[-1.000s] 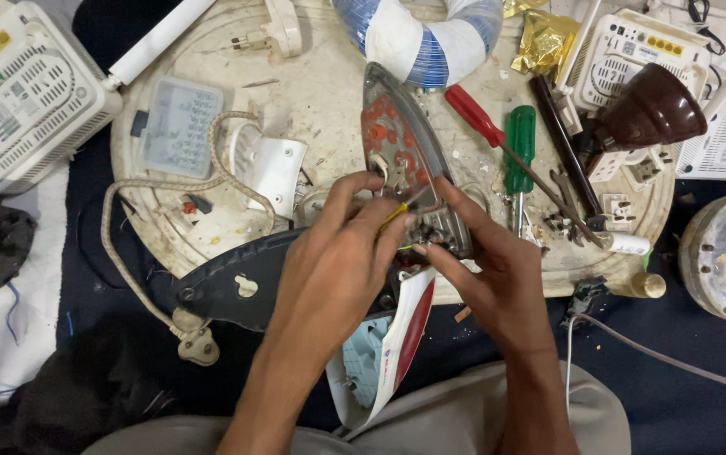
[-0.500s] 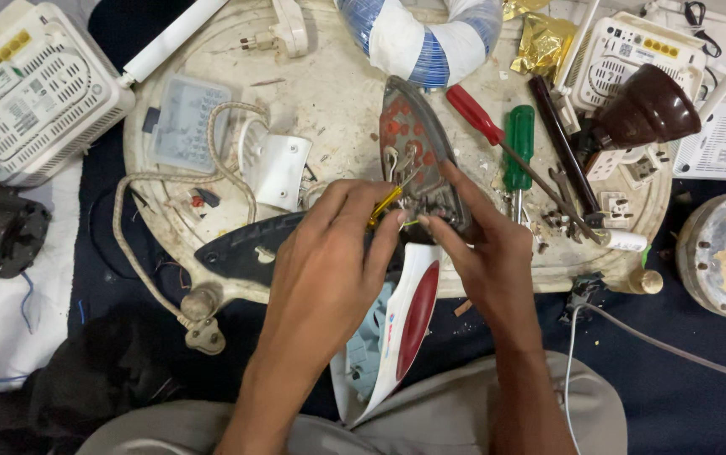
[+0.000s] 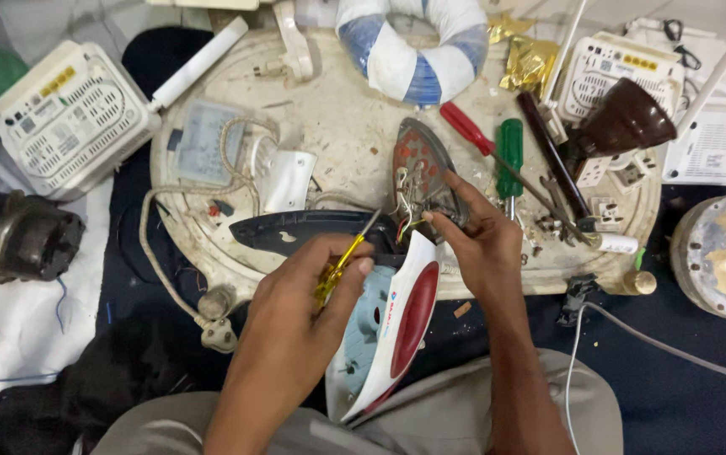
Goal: The person uses a screwdriver to adjust internal wiring and components inside a disassembled electric iron. They manipulate wires and parts within the iron's base, then reposition the iron and continue adjusting components.
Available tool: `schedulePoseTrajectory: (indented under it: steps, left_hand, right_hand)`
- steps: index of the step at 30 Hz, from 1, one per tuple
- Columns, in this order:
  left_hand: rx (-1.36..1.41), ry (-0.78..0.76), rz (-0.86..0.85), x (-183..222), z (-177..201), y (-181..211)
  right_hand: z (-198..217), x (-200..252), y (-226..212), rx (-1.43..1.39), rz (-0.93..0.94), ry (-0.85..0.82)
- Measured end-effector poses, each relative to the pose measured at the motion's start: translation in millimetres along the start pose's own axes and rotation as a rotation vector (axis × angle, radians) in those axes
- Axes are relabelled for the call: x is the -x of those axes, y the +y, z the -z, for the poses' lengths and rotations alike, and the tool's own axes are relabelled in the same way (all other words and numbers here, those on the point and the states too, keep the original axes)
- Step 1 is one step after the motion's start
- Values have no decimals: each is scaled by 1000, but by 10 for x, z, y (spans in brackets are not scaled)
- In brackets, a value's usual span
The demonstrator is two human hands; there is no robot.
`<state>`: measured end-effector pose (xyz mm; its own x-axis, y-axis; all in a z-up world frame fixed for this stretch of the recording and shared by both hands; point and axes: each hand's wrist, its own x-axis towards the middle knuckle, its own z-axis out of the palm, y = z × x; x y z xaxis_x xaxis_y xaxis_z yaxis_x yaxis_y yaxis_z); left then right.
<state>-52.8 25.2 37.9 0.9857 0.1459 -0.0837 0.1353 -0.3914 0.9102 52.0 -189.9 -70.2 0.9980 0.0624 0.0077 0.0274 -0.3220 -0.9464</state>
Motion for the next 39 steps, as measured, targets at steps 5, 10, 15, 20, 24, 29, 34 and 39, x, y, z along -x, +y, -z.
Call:
schedulePoseTrajectory:
  steps: [5,10,15,20,24,29,34,39]
  left_hand:
    - [419,-339,133,276,-248,-136]
    - [93,-598,81,547,-660,-294]
    - [-147,-395,-86,573,-951,-522]
    - [-375,-246,-127,520,-948,-687]
    - [-449,-229,-68,421,-841,-703]
    - [-466,-164,10,330,-771,-730]
    - [-479,-104,82,253,-755,-759]
    - [-562,-85,230,184,-733,-759]
  right_hand:
    - [19,-45,103,-181,82,30]
    - [43,-43,92,-177,74,148]
    - [76,-70,20,-321,-22,265]
    - [112,-71,9,-467,-105,388]
    - [153,-86,11,-535,-137,434]
    - [189,-76,61,-555,-174,459]
    - [183,-74,48,-684,-182,444]
    - [258,-77,52,-848,-251,442]
